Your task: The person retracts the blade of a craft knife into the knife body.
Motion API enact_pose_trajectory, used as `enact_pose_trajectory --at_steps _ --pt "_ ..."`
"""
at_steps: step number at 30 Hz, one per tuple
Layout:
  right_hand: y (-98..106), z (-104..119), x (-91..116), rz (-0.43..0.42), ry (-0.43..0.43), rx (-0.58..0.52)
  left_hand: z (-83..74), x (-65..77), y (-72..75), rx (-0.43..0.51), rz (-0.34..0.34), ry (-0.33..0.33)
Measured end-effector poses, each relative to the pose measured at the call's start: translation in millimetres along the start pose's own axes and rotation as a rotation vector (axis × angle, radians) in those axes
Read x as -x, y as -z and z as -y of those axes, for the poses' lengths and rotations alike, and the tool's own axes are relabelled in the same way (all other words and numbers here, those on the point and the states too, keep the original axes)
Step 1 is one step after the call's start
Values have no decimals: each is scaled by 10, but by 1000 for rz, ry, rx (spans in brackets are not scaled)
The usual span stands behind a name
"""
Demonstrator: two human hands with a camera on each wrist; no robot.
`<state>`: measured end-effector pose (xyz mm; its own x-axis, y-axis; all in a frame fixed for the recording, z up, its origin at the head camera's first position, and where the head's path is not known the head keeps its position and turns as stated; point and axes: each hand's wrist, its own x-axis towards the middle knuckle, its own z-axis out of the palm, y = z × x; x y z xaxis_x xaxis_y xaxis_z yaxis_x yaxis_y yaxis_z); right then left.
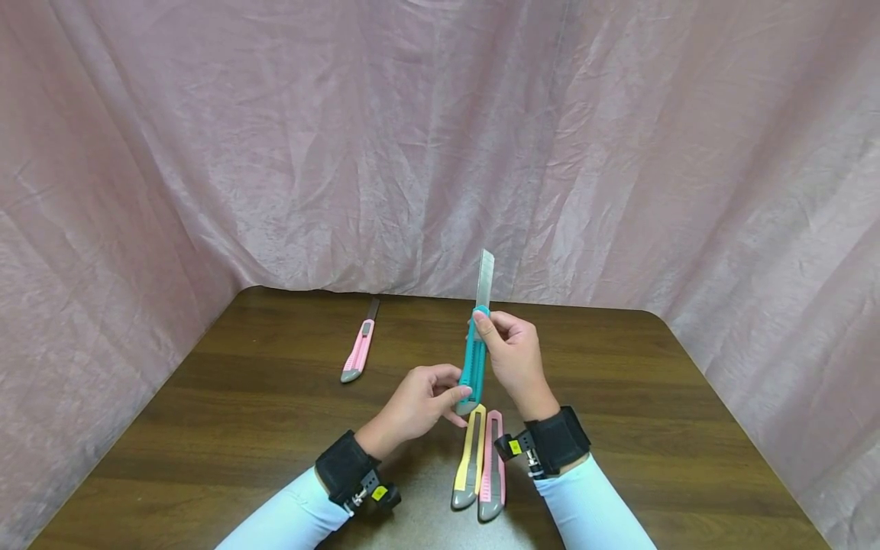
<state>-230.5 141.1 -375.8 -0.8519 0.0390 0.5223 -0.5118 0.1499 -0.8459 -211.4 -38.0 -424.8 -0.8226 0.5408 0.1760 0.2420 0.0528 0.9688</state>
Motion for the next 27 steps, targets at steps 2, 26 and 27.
enact_pose_trajectory --at_steps 2,26,27 --pt "0 2 2 -4 -1 -14 -5 3 -2 -10 -7 -1" --pt "10 -49 2 -1 14 -33 -34 10 -30 -30 -21 -24" --pt "11 -51 1 -4 16 -31 -35 7 -30 -29 -21 -24"
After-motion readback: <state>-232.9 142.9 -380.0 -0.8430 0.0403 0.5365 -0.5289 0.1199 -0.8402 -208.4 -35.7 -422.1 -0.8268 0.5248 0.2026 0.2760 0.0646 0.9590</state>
